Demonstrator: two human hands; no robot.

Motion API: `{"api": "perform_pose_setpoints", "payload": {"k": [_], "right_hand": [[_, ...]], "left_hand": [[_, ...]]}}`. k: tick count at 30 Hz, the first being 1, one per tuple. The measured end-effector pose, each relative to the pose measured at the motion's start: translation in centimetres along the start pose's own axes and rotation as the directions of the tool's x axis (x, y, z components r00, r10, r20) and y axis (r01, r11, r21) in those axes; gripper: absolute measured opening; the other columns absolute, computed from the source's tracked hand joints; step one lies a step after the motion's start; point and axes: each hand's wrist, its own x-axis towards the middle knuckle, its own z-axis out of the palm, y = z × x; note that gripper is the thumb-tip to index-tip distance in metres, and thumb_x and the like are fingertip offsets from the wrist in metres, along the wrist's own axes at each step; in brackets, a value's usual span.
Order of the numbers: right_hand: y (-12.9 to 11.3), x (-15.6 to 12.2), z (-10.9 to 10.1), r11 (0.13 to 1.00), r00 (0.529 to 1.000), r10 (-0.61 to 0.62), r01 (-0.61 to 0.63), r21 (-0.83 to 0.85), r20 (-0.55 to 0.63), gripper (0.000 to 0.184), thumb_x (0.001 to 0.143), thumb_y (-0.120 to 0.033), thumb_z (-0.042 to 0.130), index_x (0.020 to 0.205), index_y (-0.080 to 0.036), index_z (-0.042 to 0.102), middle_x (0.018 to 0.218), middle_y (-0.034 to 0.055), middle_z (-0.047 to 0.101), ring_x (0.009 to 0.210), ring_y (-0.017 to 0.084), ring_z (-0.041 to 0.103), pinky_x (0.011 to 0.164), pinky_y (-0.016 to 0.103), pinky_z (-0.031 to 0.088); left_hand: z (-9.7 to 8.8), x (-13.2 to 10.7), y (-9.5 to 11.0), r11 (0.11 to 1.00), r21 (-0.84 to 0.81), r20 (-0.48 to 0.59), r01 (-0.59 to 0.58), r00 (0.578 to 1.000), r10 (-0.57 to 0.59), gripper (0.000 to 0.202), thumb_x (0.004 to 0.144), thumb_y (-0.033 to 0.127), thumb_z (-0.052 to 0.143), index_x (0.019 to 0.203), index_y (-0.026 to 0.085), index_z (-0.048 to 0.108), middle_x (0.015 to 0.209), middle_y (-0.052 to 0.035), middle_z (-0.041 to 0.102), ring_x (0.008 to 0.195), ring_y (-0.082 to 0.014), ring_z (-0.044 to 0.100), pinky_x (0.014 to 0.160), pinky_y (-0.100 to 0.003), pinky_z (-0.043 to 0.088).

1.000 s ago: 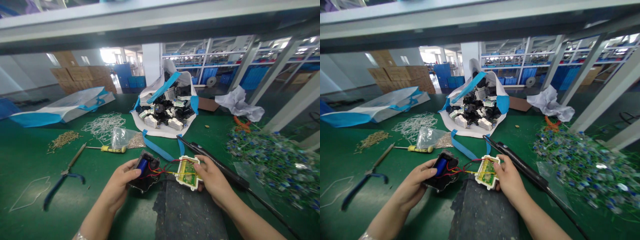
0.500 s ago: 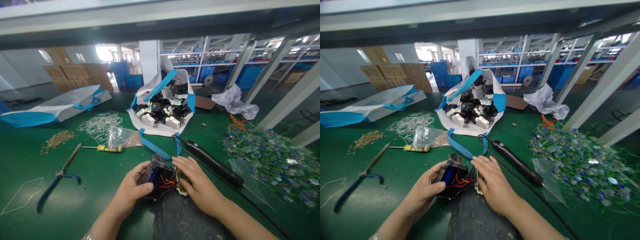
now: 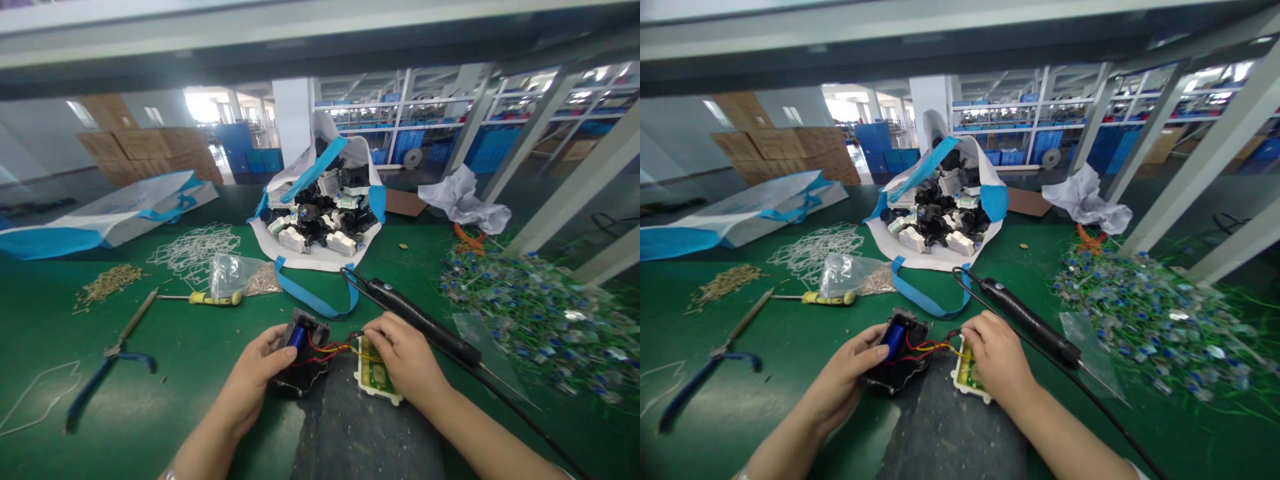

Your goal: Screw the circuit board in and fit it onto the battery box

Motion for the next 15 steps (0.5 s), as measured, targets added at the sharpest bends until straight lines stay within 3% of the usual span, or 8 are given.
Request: {"api": "perform_pose_setpoints", "payload": {"k": [7,15], "right_hand": [[0.57,0.02,-0.19,0.996,0.992,0.092,-0.093,-0.004,-0.090,0.023,0.080,-0.024,0.036,0.063,-0.018,0.049,0.064,0.0018,0.048,0.060,0.018,0.048,0.055,0.027,0.035],[0.80,0.19,-0.39,0.994,0.991,0.111,-0.111,0.001,-0.074,0.024,0.079,-0.026,0.038,0.062,-0.018,0.053,0.063,0.0014,0.051,0.060,0.018,0.050,0.055,0.028,0.037]], "left_hand": [[0.07,-0.17,0.61,0.997,0.015,-0.031,0.072,0.997,-0.071,0.041,0.060,0.030,0.069,0.094,0.010,0.057,0.083,-0.0082,0.064,0.071,-0.0193,0.059,0.066,-0.026,0.043],[-0.20,-0.19,0.85,0.996,0.032,-0.039,0.078,0.996,-0.077,0.043,0.058,0.030,0.071,0.093,0.010,0.056,0.084,-0.0094,0.064,0.071,-0.0200,0.059,0.065,-0.026,0.043]]}}
